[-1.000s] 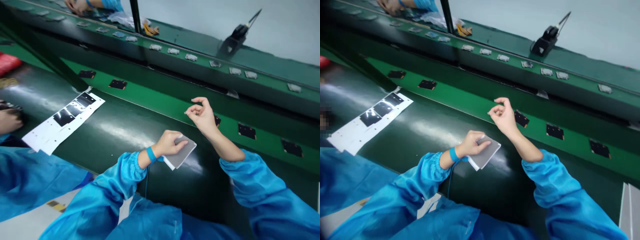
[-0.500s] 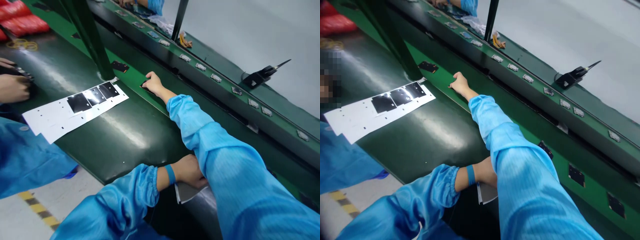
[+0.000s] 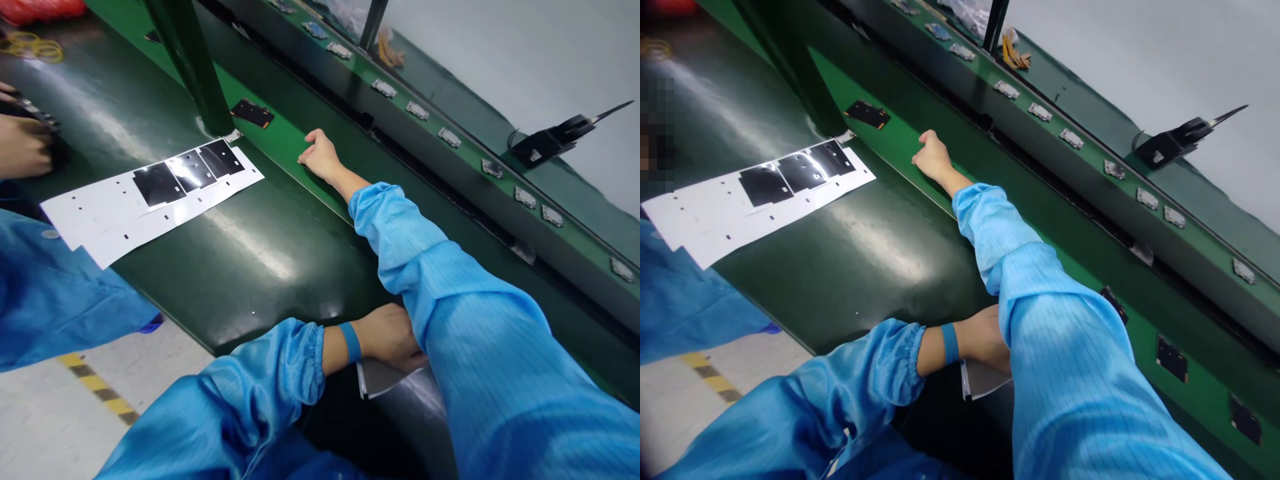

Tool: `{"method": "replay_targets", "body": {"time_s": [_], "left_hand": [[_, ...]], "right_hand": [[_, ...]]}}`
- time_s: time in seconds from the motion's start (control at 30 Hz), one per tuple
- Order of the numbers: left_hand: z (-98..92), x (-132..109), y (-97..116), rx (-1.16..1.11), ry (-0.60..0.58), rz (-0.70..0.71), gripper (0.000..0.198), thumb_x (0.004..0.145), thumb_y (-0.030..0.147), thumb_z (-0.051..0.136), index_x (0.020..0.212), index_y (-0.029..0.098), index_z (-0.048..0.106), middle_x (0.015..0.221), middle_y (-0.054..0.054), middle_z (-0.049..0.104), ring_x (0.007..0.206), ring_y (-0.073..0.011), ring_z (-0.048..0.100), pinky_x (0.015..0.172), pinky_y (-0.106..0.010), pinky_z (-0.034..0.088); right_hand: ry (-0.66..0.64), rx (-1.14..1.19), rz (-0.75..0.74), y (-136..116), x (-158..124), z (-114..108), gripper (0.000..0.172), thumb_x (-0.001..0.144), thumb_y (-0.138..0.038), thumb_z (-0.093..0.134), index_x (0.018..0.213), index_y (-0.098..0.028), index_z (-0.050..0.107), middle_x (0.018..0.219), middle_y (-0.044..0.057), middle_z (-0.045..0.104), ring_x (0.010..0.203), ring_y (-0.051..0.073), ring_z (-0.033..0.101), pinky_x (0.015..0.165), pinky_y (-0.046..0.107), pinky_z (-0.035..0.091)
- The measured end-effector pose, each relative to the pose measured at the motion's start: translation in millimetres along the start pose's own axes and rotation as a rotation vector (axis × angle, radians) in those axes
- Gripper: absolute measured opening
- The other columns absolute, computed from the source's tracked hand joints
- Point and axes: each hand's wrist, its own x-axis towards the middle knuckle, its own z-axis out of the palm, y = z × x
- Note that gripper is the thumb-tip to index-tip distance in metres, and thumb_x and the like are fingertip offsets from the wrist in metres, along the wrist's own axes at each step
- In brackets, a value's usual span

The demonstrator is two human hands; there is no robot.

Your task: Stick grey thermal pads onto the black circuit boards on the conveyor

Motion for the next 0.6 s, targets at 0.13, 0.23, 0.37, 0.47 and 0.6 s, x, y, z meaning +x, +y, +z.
{"method": "replay_targets", "body": {"time_s": [0.13,0.23,0.37,0.47,0.6], "left_hand": [[0.6,-0.2,-0.9,0.018,0.025,0.06,0.031,0.095,0.046,0.073,0.078,0.021,0.072,0.069,-0.006,0.07,0.064,-0.0209,0.065,0.058,-0.035,0.047],[-1.5,0.5,0.1,0.033,0.049,0.069,0.033,0.097,0.045,0.07,0.075,0.021,0.07,0.064,-0.005,0.067,0.06,-0.0197,0.063,0.055,-0.035,0.043],[-5.7,1.0,2.9,0.076,0.019,0.076,0.036,0.101,0.041,0.064,0.072,0.02,0.071,0.065,-0.004,0.07,0.062,-0.02,0.068,0.058,-0.036,0.044],[-7.3,1.6,4.0,0.069,-0.038,0.045,0.038,0.102,0.043,0.062,0.074,0.02,0.073,0.069,-0.005,0.073,0.065,-0.0201,0.07,0.06,-0.035,0.046],[-8.9,2.6,4.7,0.021,-0.081,0.004,0.034,0.101,0.043,0.062,0.08,0.02,0.076,0.079,-0.005,0.078,0.071,-0.0199,0.072,0.064,-0.034,0.048]], "right_hand": [[0.012,-0.037,0.002,3.5,-7.2,-2.8,0.044,0.089,-0.006,0.074,0.118,-0.021,0.046,0.083,-0.005,0.059,0.086,0.017,0.064,0.097,0.04,0.055],[0.045,-0.101,0.002,7.5,-11.4,-3.7,0.042,0.09,-0.01,0.073,0.12,-0.022,0.045,0.085,-0.006,0.06,0.085,0.016,0.064,0.099,0.04,0.056],[0.08,-0.169,-0.003,15.0,-14.0,-5.7,0.04,0.09,-0.015,0.073,0.118,-0.024,0.045,0.087,-0.006,0.061,0.084,0.017,0.065,0.096,0.04,0.057],[0.08,-0.185,-0.019,19.4,-17.7,-9.6,0.038,0.091,-0.02,0.073,0.117,-0.025,0.045,0.087,-0.005,0.061,0.084,0.019,0.067,0.093,0.041,0.058],[0.075,-0.197,-0.038,17.6,-29.2,-16.7,0.037,0.091,-0.022,0.073,0.117,-0.026,0.047,0.086,-0.005,0.063,0.085,0.02,0.068,0.091,0.041,0.059]]}}
